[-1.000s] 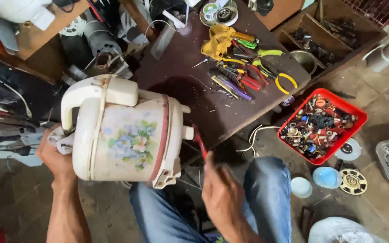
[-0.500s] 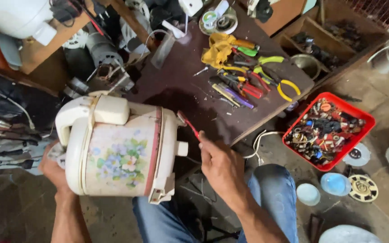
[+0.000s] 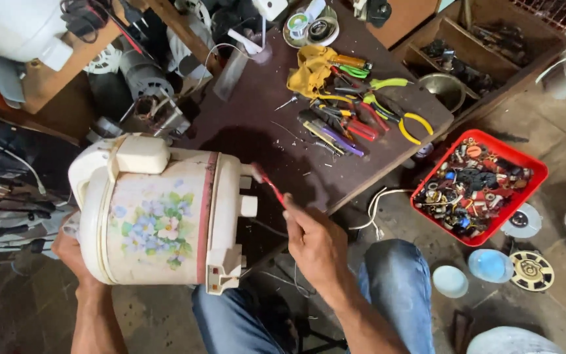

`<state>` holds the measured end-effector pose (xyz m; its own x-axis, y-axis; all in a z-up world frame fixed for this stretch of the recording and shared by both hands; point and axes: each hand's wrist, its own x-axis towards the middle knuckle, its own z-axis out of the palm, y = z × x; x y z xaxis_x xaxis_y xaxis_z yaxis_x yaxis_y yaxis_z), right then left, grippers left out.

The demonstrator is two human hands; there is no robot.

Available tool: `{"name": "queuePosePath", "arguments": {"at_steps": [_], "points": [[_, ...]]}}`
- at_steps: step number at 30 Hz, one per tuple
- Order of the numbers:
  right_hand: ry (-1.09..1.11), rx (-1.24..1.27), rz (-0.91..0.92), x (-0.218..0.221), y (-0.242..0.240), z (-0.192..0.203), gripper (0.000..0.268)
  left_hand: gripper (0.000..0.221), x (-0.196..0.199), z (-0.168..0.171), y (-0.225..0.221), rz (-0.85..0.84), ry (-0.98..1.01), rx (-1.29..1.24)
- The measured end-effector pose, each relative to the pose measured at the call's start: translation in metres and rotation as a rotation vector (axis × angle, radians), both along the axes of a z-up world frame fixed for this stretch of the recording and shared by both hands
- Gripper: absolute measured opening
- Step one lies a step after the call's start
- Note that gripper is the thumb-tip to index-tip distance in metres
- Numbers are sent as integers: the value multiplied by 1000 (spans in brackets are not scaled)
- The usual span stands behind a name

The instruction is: Cleaning the exterior and crevices of a rice cooker using a cloth and a small tool.

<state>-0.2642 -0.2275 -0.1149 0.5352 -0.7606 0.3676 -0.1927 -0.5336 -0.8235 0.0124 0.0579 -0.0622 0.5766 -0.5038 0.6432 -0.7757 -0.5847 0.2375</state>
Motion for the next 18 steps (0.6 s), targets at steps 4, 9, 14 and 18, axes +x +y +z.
{"name": "queuePosePath", "arguments": {"at_steps": [4, 9, 14, 18], "points": [[126, 247, 195, 8, -38, 23, 19, 34, 6, 0, -5, 25, 15, 12], [302, 327, 277, 18, -66, 27, 24, 33, 10, -2, -4, 69, 38, 32], [148, 367, 269, -1, -30, 1, 24, 33, 13, -5, -2, 82, 57, 60], [-19, 737, 305, -16, 27, -21, 35, 33, 11, -5, -1, 89, 61, 77]]}}
